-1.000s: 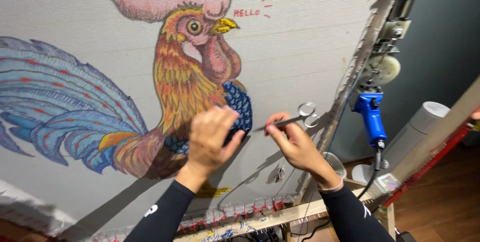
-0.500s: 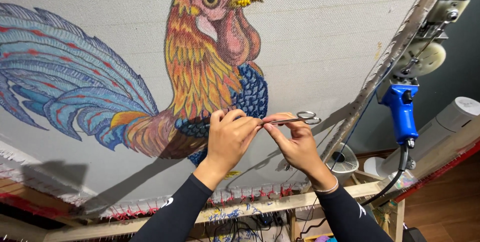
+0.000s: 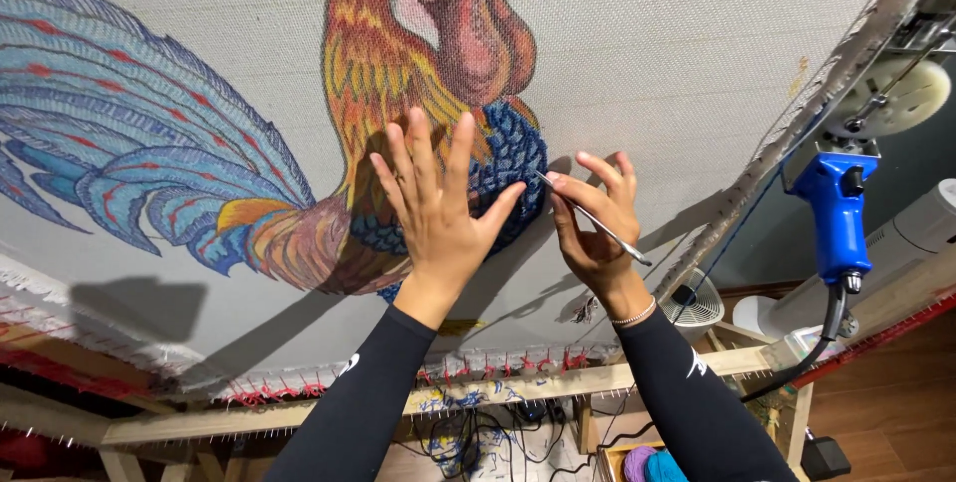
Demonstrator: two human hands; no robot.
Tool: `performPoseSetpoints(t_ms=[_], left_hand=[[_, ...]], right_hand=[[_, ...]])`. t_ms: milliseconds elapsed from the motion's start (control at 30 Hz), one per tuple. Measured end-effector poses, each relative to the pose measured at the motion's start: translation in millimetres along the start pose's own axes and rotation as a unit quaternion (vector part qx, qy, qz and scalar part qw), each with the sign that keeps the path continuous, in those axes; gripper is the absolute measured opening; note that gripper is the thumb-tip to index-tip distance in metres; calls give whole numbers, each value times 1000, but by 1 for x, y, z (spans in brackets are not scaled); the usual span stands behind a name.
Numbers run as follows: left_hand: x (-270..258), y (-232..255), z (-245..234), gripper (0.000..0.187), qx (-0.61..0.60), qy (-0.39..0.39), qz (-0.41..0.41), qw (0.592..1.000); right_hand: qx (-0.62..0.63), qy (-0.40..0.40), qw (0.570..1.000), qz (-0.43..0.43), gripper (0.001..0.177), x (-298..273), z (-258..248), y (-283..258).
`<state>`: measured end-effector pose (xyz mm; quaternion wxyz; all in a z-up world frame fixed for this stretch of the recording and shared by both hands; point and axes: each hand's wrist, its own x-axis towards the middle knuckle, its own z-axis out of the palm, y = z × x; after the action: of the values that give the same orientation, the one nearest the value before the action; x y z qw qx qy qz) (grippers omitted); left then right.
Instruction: The person trims or adjusts the threads on a tufted rug with a rooster design on a large frame.
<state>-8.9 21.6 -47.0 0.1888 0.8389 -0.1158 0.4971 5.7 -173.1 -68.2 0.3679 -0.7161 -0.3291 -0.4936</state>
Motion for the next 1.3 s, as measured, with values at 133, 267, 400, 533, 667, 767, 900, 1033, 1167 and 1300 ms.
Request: performPoseSetpoints(t_ms=[133,267,400,533,667,767,900,1033,1167,1300], left_hand=[[2,-5,6,103,21,-21,-29,999],[4,-4,9,104,21,-26,-39,999],[4,-3,11,102,27,-22,-43,998],[5,-3,12,101,26,-22,-45,998],[6,0,13,101,22,-16,-54,998],[8,2,14,100,19,-6,-57,998],[8,3,18,100,21,5,-57,998],[9,3,19,101,19,16,-52,998],[7,3,19,101,21,15,-52,998],[8,3,18,101,22,18,-50,998]], right_hand=[[8,-8,1000,6,23,-3,4,4],[17,-4,1000,18,22,-5,6,7],[8,2,1000,19,22,-3,9,5],[0,3,1000,18,22,-2,12,3],[-33,-2,999,11,23,2,12,0],[-69,-16,997,5,23,7,13,-2],[-104,-36,994,-9,23,13,12,-2],[-80,-26,996,-6,22,7,10,5],[-45,-15,999,-6,19,6,9,5],[-57,-22,998,-1,18,9,10,5]])
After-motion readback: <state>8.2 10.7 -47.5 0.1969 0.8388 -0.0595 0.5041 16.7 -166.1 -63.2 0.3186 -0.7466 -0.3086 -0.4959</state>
